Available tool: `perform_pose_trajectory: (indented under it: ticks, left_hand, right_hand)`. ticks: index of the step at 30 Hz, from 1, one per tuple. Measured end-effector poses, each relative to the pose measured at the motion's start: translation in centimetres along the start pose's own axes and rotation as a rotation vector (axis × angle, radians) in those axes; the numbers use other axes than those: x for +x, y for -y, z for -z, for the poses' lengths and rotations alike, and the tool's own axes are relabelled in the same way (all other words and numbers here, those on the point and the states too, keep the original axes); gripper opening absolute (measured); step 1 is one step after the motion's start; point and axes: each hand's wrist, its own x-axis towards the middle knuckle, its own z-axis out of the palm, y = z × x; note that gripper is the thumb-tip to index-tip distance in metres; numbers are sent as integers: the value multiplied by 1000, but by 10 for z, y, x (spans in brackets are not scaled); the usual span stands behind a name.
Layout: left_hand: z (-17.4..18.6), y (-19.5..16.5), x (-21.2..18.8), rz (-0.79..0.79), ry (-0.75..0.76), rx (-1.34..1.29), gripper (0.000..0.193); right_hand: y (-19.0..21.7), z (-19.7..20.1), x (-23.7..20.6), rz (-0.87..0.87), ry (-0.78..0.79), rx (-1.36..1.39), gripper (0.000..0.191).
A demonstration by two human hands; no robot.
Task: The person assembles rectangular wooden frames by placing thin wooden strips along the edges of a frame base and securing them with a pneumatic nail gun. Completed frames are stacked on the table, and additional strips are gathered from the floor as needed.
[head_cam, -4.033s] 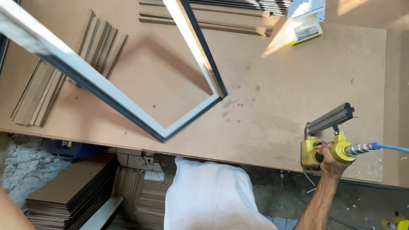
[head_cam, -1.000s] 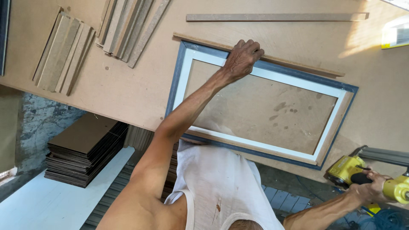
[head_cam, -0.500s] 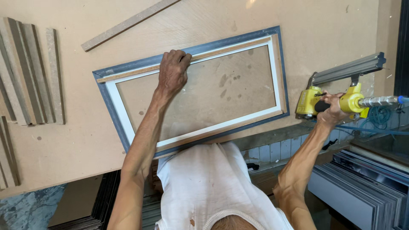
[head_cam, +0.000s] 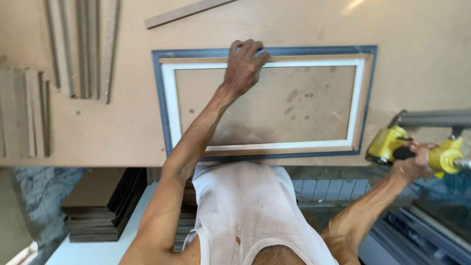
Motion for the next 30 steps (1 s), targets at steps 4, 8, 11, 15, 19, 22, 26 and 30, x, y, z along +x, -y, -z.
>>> perform_pose_trajectory:
  ticks: [4, 8, 11, 15, 19, 22, 26, 30]
  left_hand:
    - [4, 12, -4, 31, 28, 37, 25]
    - [4, 16, -8, 33, 95, -83, 22]
    - [5, 11, -4, -13, 61, -42, 29]
    - [11, -7, 9, -1, 80, -68, 18]
    - [17, -23, 19, -11, 123, -18, 20]
    - [8, -31, 22, -35, 141, -18, 19]
    - [-22, -43, 28, -88, 144, -98, 20]
    - [-39, -55, 35, -110, 150, -133, 23]
  right_hand:
    - [-5, -7, 4, 5, -24, -82, 33]
    - [-5, -4, 9, -101, 117, 46, 35]
    - [0, 2, 12, -155, 70, 80, 26]
    - [22, 0, -5, 45, 106, -163, 12]
    - [53, -28, -17, -20, 301, 3, 22]
    - [68, -43, -26, -8, 230, -12, 22]
    - [84, -42, -26, -79, 326, 27, 19]
    - [88, -44, -33, -58, 373, -61, 13]
